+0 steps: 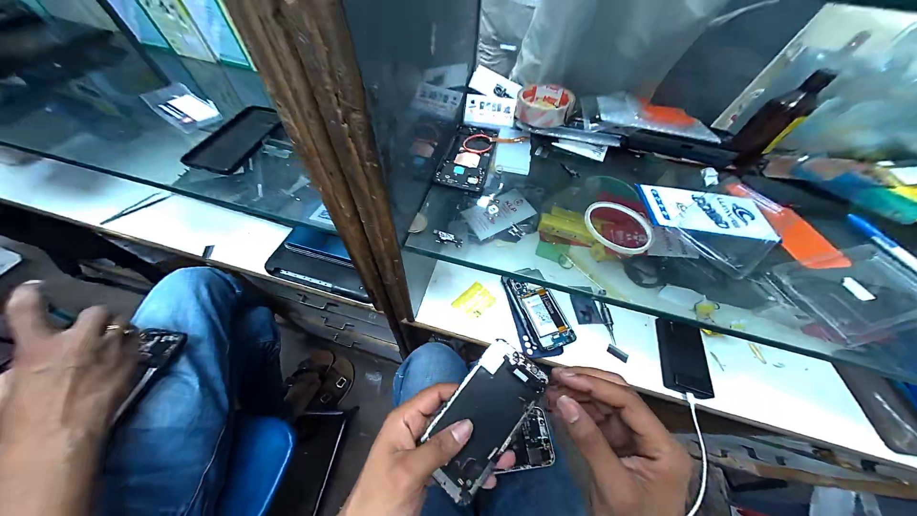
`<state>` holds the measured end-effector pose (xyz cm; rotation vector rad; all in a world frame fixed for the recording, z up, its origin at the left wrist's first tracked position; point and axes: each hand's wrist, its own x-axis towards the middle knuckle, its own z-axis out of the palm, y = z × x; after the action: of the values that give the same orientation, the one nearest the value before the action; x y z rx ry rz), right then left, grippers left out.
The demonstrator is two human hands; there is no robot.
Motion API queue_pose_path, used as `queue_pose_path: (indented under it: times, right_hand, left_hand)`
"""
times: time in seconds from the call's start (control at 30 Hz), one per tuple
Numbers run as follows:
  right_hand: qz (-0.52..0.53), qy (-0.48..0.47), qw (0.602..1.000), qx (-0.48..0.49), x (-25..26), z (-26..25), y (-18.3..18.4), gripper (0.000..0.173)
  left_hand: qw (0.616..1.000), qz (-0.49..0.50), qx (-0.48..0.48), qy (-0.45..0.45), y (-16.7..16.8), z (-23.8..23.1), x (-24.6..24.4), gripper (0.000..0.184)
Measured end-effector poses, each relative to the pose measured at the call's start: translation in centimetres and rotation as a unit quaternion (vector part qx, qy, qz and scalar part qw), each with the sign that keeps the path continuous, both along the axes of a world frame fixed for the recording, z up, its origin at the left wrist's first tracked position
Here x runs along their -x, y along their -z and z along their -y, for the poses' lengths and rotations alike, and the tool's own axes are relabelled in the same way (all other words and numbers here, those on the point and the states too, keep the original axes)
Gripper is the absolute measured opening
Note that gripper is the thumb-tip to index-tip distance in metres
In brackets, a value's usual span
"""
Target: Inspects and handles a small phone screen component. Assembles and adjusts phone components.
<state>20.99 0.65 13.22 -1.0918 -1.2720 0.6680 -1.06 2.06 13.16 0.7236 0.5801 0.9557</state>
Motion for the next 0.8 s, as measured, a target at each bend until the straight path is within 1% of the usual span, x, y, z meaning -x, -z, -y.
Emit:
queue_pose_path:
  times: [0.13,0.2,0.27,0.3,0.37,0.47,0.63,0.73,0.8]
  right_hand:
    - [0.052,-0.036,0.997,-0.042,1.5,-1.0,-1.4,0.012]
    - [0.081,-0.061,0.994,-0.043,2.3,-1.3,-2.2,0.014]
    - [0.095,-0.093,0.991,-0.033,3.2,-1.5,-3.0,0.016]
    - [0.098,-0.108,0.989,-0.025,3.7,-1.6,-3.4,0.017]
    - [0.1,-0.134,0.986,-0.022,4.7,-1.9,-4.1,0.018]
    - [0.11,-0.15,0.982,-0.038,5.8,-2.6,-5.1,0.019]
    - [0.083,-0.156,0.982,-0.071,7.7,-4.4,-6.8,0.02]
    - [0.086,-0.151,0.979,-0.104,8.7,-5.3,-7.9,0.022]
    - [0.102,-0.144,0.976,-0.13,9.4,-5.9,-8.6,0.022]
  left_hand:
    - [0.999,0.019,-0.034,0.0,-1.5,0.6,1.0,0.032]
    - [0.998,0.036,-0.049,0.003,-2.1,0.5,1.4,0.034]
    - [0.997,0.04,-0.065,-0.015,-2.5,0.4,1.7,0.036]
    - [0.996,0.033,-0.071,-0.036,-2.7,0.4,1.7,0.036]
    - [0.993,0.007,-0.074,-0.091,-3.4,0.4,1.6,0.031]
    - [0.983,-0.023,-0.069,-0.167,-4.5,0.2,1.5,0.025]
    - [0.962,-0.024,-0.107,-0.248,-6.2,-0.9,1.7,0.031]
    - [0.941,-0.036,-0.144,-0.305,-7.1,-1.5,2.1,0.031]
    - [0.913,-0.062,-0.179,-0.361,-7.6,-1.7,2.4,0.031]
